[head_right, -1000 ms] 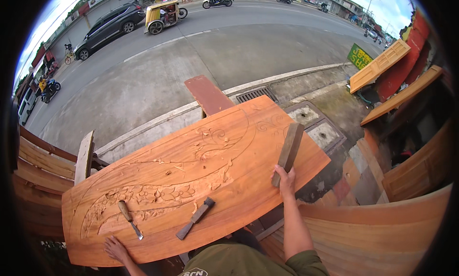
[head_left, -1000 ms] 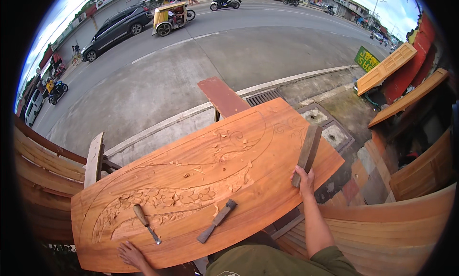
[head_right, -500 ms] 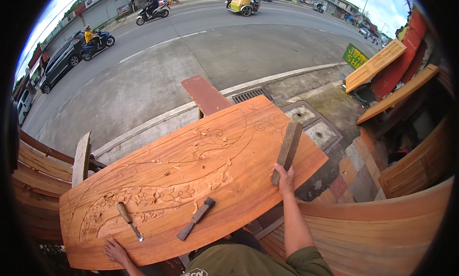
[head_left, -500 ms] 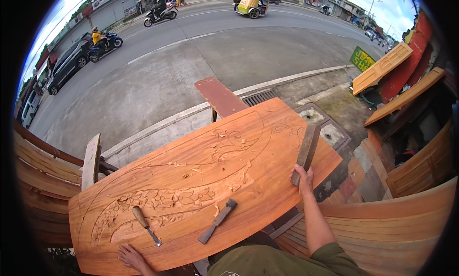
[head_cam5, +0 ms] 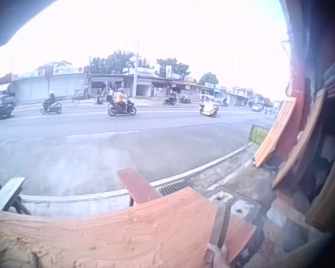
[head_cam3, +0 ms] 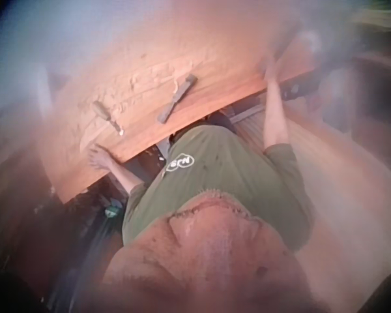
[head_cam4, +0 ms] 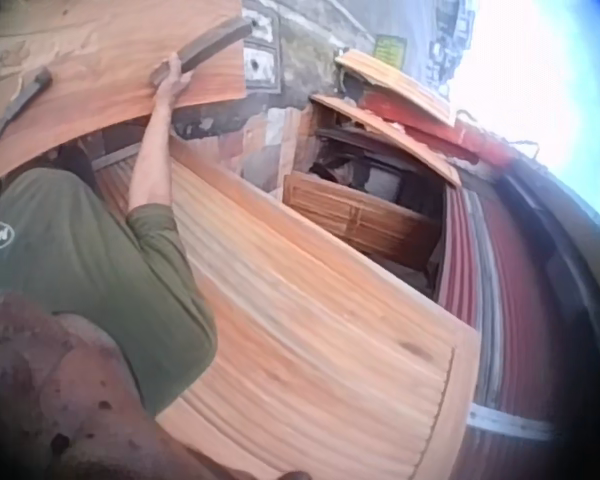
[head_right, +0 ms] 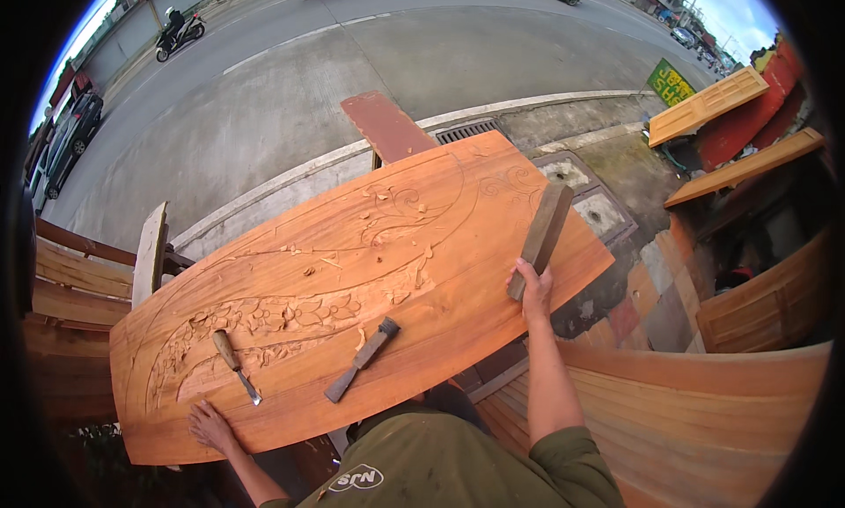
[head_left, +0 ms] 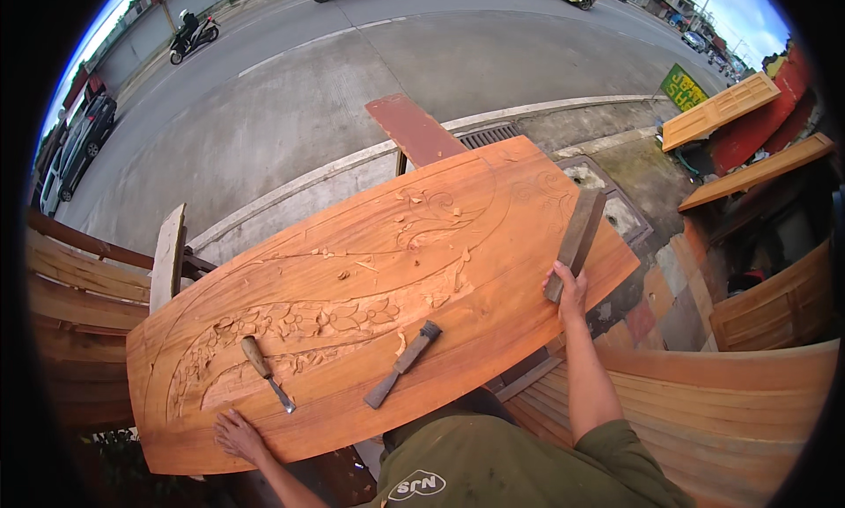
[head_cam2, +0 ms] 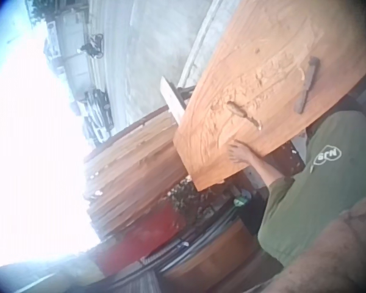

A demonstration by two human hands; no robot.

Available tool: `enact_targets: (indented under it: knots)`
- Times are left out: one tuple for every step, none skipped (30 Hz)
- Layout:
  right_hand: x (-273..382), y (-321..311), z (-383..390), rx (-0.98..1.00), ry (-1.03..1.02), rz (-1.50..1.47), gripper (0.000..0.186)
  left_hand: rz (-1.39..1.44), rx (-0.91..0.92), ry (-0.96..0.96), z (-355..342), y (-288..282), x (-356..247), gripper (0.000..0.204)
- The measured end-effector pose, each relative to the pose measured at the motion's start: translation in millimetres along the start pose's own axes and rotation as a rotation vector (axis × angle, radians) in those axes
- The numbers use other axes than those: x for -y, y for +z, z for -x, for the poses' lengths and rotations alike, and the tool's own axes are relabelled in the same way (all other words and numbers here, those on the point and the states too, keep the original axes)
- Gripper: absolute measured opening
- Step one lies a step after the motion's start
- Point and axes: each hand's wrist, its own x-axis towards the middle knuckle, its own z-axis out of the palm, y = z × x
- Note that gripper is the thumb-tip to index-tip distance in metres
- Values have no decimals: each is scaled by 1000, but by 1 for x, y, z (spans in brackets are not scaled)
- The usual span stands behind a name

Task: The person carves decorative patterns into a wood panel using chisels and a wooden mallet.

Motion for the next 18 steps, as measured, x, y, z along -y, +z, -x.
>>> enact_targets:
  knots:
    - [-1, 1, 2, -2, 1, 1, 31, 6, -8, -1, -1, 0, 3, 77]
    - [0, 0, 1, -7, -5, 4, 31, 18, -13, 1, 0, 1, 1, 76]
    - [0, -1, 0, -8, -1, 8, 31, 15, -10, 3, 1, 0, -1, 76]
    - [0, -2, 1, -10, -17, 20, 30, 18, -5, 4, 2, 1, -3, 76]
    - [1, 0, 1, -7, -33, 28, 29, 24, -3, 0, 3, -1, -2, 76]
    - [2, 2, 1, -6, -30, 27, 29, 22, -4, -2, 2, 1, 0, 76]
    - [2, 3, 2, -7, -16, 9, 31, 18, -8, -2, -1, 2, 3, 76]
    - [3, 3, 2, -9, -4, -6, 33, 17, -9, 0, -1, 3, 3, 76]
    - [3, 3, 3, -11, -3, -5, 33, 16, -8, 2, -1, 4, 3, 76]
    - [4, 3, 4, -5, -6, 1, 34, 22, -8, -3, -1, 4, 3, 76]
    - [5, 3, 4, 0, -9, 6, 34, 29, -10, -7, -1, 4, 2, 76]
    - [5, 3, 4, -1, -9, 6, 34, 29, -10, -6, -1, 4, 2, 76]
    - [6, 4, 4, -5, -13, 6, 34, 25, -8, -2, -1, 4, 2, 77]
    - [5, 3, 4, -9, -16, 6, 34, 22, -5, 1, -1, 3, 2, 77]
    - [4, 2, 3, -10, -17, 6, 34, 22, -6, 3, -1, 3, 1, 77]
    - [4, 2, 2, -9, -18, 6, 34, 22, 4, 1, -1, 2, 1, 77]
    - [3, 1, 2, -9, -18, 7, 34, 20, 13, -1, 0, 1, 0, 77]
    - [2, 0, 1, -11, -18, 8, 34, 20, 15, 2, 1, 1, -2, 77]
